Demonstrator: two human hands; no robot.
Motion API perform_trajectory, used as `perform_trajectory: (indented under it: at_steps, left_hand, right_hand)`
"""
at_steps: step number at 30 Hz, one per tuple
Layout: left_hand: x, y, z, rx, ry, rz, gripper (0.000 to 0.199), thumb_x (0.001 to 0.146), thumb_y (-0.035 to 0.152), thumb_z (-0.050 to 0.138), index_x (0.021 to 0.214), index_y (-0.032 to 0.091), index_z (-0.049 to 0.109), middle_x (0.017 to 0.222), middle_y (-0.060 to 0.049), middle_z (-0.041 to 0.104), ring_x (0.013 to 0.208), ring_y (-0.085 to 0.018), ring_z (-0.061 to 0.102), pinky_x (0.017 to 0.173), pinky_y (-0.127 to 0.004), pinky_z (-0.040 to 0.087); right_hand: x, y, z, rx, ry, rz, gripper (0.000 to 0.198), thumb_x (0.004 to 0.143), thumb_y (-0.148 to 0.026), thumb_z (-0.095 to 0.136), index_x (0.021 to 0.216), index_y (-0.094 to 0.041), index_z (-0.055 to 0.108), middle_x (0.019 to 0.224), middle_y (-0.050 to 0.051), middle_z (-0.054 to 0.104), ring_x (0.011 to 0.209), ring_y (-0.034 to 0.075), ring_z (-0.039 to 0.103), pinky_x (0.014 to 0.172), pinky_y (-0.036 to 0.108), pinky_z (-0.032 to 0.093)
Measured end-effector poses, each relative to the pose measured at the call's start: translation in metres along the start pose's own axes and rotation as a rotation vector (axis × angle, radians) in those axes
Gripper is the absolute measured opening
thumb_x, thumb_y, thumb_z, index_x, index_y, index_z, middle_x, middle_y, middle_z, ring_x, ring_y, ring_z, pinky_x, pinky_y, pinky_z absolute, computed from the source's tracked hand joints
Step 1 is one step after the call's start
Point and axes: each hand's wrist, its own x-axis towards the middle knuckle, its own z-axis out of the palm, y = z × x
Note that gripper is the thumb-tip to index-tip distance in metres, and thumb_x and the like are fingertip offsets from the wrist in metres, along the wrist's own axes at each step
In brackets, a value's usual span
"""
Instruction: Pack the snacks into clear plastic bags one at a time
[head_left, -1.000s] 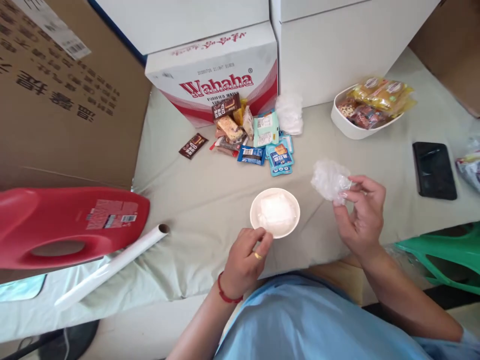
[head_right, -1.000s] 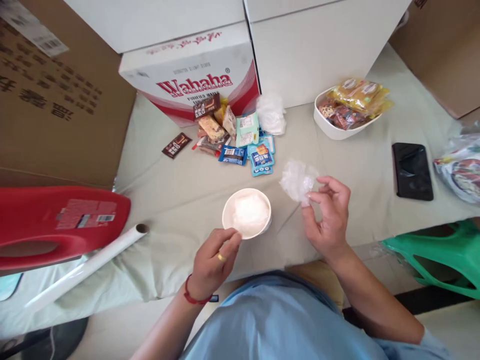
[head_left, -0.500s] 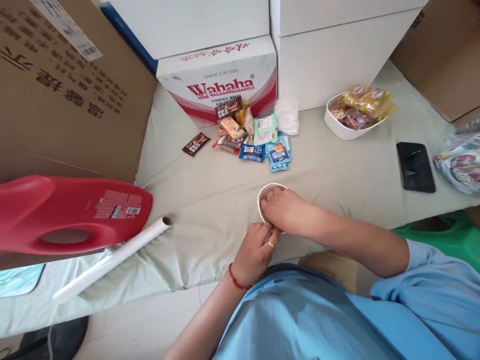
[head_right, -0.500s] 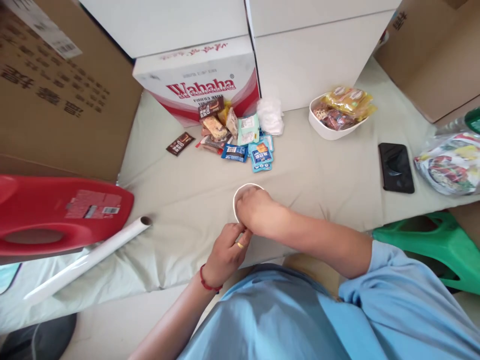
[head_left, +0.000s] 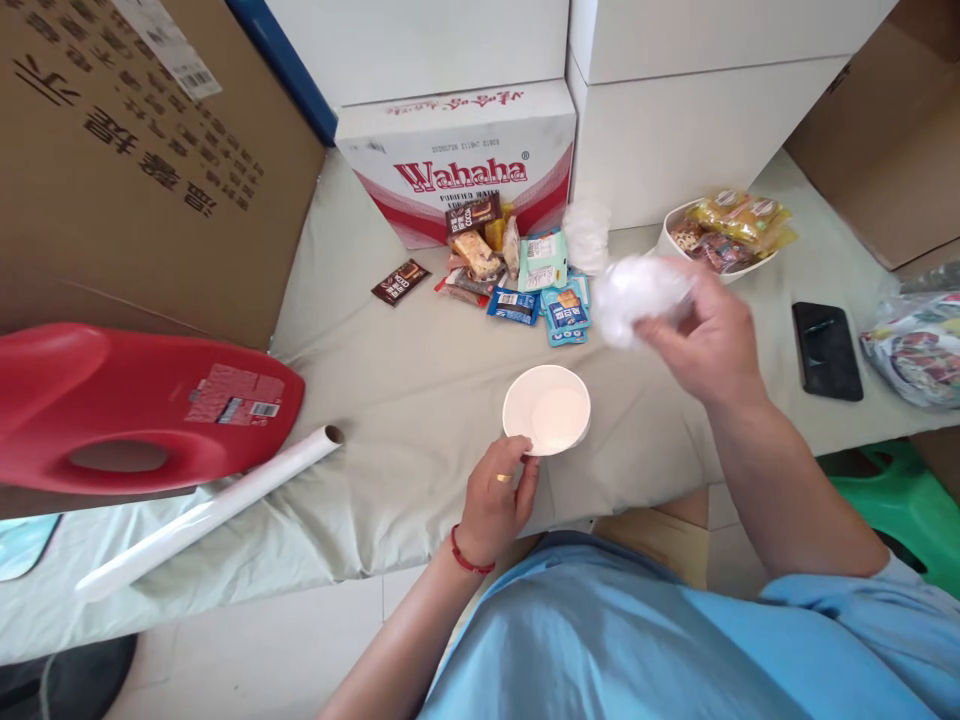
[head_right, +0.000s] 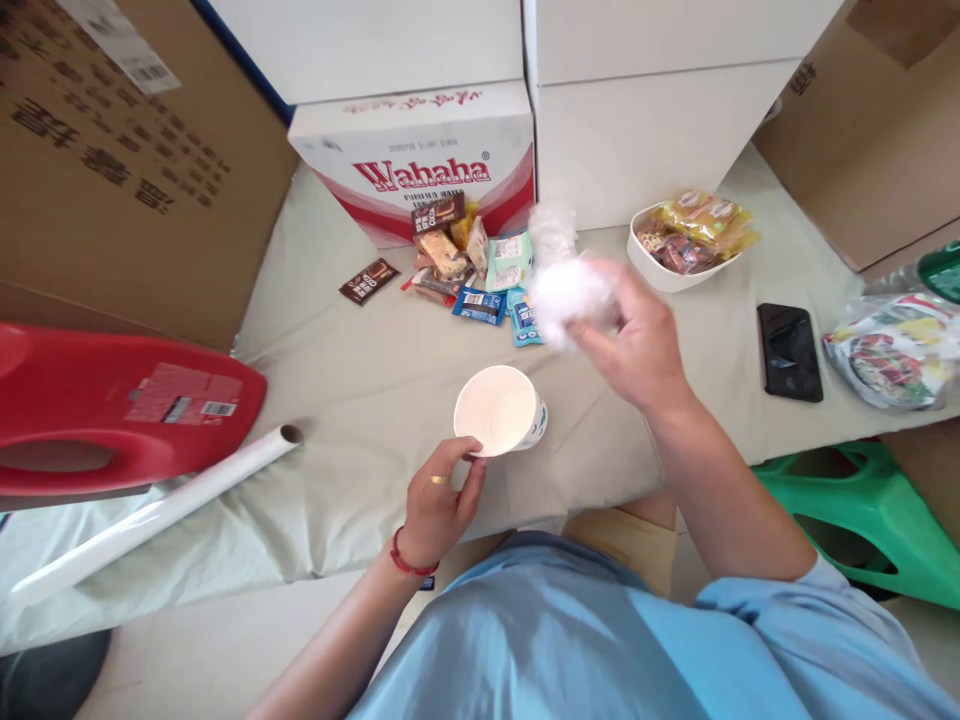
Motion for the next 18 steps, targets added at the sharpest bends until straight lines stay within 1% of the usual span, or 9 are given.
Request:
perform_trajectory:
  at_steps: [2, 3, 5, 7, 10, 12, 15, 16, 18]
  left_hand:
    - [0.002, 0.002, -0.001, 0.0, -0.037, 0.04, 0.025, 0.098, 0.007, 0.056, 0.119, 0.021, 0.059, 0.101, -0.007, 0.072, 0.089, -0.016, 0.07, 0.077, -0.027, 0.057]
    - [0.003, 0.004, -0.001, 0.0, -0.054, 0.056, 0.025, 0.097, 0.007, 0.056, 0.117, 0.021, 0.06, 0.101, -0.007, 0.072, 0.09, -0.016, 0.069, 0.078, -0.027, 0.057]
    - [0.005, 0.007, -0.003, -0.005, -0.074, 0.069, 0.025, 0.097, 0.006, 0.056, 0.117, 0.021, 0.061, 0.101, -0.007, 0.072, 0.09, -0.016, 0.069, 0.078, -0.026, 0.057]
    - [0.003, 0.01, -0.005, -0.006, -0.081, 0.063, 0.026, 0.097, 0.005, 0.056, 0.117, 0.021, 0.061, 0.101, -0.007, 0.072, 0.089, -0.016, 0.068, 0.078, -0.026, 0.057]
    - [-0.002, 0.013, -0.012, -0.007, -0.075, 0.038, 0.027, 0.096, 0.004, 0.056, 0.117, 0.021, 0.061, 0.1, -0.007, 0.072, 0.088, -0.015, 0.068, 0.077, -0.026, 0.057]
    - [-0.007, 0.015, -0.018, -0.016, -0.065, 0.004, 0.028, 0.096, 0.003, 0.056, 0.116, 0.021, 0.061, 0.1, -0.007, 0.071, 0.089, -0.015, 0.068, 0.077, -0.025, 0.058]
    - [-0.01, 0.018, -0.024, -0.045, -0.055, -0.059, 0.027, 0.096, 0.004, 0.056, 0.115, 0.022, 0.063, 0.1, -0.006, 0.071, 0.088, -0.014, 0.07, 0.077, -0.024, 0.059]
    - [-0.01, 0.019, -0.025, -0.061, -0.056, -0.078, 0.027, 0.096, 0.004, 0.056, 0.114, 0.022, 0.063, 0.1, -0.006, 0.071, 0.088, -0.014, 0.071, 0.077, -0.024, 0.059]
    - [-0.006, 0.023, -0.024, -0.108, -0.061, -0.097, 0.025, 0.097, 0.005, 0.056, 0.113, 0.023, 0.063, 0.099, -0.006, 0.072, 0.086, -0.014, 0.071, 0.075, -0.024, 0.059]
  right_hand:
    - [0.023, 0.019, 0.001, -0.181, 0.281, 0.072, 0.051, 0.098, -0.034, 0.061, 0.146, -0.021, 0.047, 0.137, 0.015, 0.059, 0.122, 0.03, 0.058, 0.102, 0.048, 0.051]
    - [0.036, 0.031, 0.005, -0.259, 0.381, 0.089, 0.051, 0.1, -0.033, 0.06, 0.147, -0.019, 0.046, 0.14, 0.018, 0.055, 0.127, 0.03, 0.053, 0.107, 0.05, 0.047]
    - [0.064, 0.06, 0.023, -0.352, 0.458, 0.103, 0.049, 0.104, -0.033, 0.056, 0.149, -0.018, 0.042, 0.146, 0.022, 0.047, 0.133, 0.03, 0.042, 0.116, 0.053, 0.038]
    - [0.089, 0.091, 0.051, -0.384, 0.333, 0.145, 0.052, 0.106, -0.034, 0.051, 0.154, -0.018, 0.037, 0.151, 0.022, 0.042, 0.139, 0.031, 0.035, 0.12, 0.059, 0.031]
    - [0.112, 0.126, 0.09, -0.395, -0.058, 0.277, 0.066, 0.103, -0.037, 0.054, 0.159, -0.012, 0.031, 0.155, 0.023, 0.04, 0.147, 0.039, 0.033, 0.119, 0.065, 0.029]
    - [0.112, 0.132, 0.097, -0.394, -0.139, 0.312, 0.075, 0.099, -0.04, 0.058, 0.161, -0.01, 0.028, 0.159, 0.026, 0.038, 0.15, 0.042, 0.033, 0.119, 0.066, 0.031]
    - [0.084, 0.111, 0.071, -0.386, -0.016, 0.235, 0.068, 0.1, -0.042, 0.057, 0.159, -0.017, 0.036, 0.164, 0.024, 0.036, 0.153, 0.042, 0.033, 0.119, 0.067, 0.03]
    - [0.067, 0.098, 0.056, -0.362, 0.008, 0.195, 0.062, 0.101, -0.043, 0.056, 0.156, -0.018, 0.042, 0.161, 0.023, 0.04, 0.151, 0.04, 0.037, 0.119, 0.065, 0.033]
    - [0.025, 0.069, 0.023, -0.243, -0.021, 0.077, 0.043, 0.104, -0.041, 0.051, 0.142, -0.022, 0.059, 0.148, 0.02, 0.058, 0.139, 0.034, 0.054, 0.116, 0.058, 0.042]
